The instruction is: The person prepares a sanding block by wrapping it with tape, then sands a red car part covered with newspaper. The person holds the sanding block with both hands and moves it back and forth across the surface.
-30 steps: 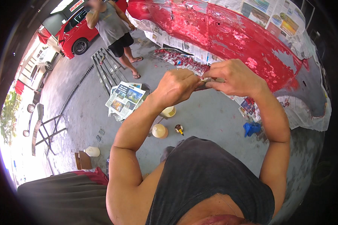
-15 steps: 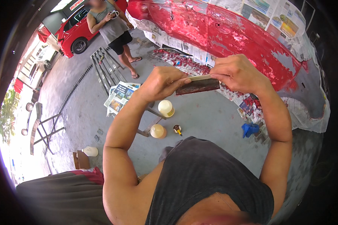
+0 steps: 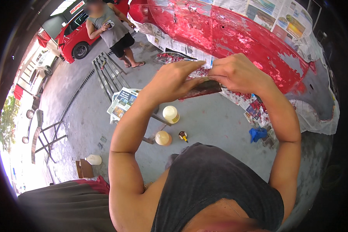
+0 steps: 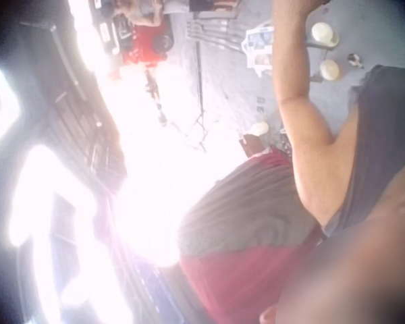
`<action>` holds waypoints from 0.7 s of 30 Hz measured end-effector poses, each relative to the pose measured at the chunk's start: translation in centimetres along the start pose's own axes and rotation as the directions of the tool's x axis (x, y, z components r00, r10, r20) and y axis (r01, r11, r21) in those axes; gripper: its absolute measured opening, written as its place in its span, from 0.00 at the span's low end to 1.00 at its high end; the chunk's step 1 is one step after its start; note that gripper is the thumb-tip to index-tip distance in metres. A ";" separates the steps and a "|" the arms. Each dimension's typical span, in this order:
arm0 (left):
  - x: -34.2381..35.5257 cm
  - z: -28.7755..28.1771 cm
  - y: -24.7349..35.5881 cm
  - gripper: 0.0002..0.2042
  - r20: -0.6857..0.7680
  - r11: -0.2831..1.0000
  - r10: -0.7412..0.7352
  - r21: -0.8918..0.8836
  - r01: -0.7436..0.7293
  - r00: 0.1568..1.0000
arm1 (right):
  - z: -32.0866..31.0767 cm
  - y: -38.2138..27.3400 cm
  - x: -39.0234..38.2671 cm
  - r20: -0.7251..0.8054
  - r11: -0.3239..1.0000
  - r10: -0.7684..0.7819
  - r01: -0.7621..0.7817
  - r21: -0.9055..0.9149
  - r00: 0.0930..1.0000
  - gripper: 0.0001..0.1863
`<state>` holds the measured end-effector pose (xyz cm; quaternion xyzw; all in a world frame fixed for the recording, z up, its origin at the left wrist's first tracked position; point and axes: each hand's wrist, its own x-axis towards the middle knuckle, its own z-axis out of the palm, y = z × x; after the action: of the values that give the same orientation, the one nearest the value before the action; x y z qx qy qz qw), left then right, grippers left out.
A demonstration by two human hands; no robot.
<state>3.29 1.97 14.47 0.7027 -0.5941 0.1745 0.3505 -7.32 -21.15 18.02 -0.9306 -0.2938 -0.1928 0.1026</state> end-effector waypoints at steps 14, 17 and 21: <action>1.1 1.3 -0.2 0.06 0.151 0.998 0.039 0.051 -0.047 0.988 | -1.4 2.1 1.1 0.296 0.914 0.271 -0.341 0.221 0.916 0.11; 1.0 1.6 -0.4 0.06 0.190 0.997 -0.004 0.079 -0.012 0.982 | -1.2 1.9 1.9 0.333 0.924 0.270 -0.341 0.176 0.904 0.12; 0.7 2.2 -0.9 0.07 0.157 0.995 0.034 0.085 -0.048 0.987 | -0.6 2.4 2.6 0.391 0.926 0.235 -0.327 0.188 0.890 0.13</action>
<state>3.98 0.01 13.16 0.7166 -0.6255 0.1525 0.2682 -4.07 -21.94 19.44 -0.9625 -0.1907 0.0371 0.1896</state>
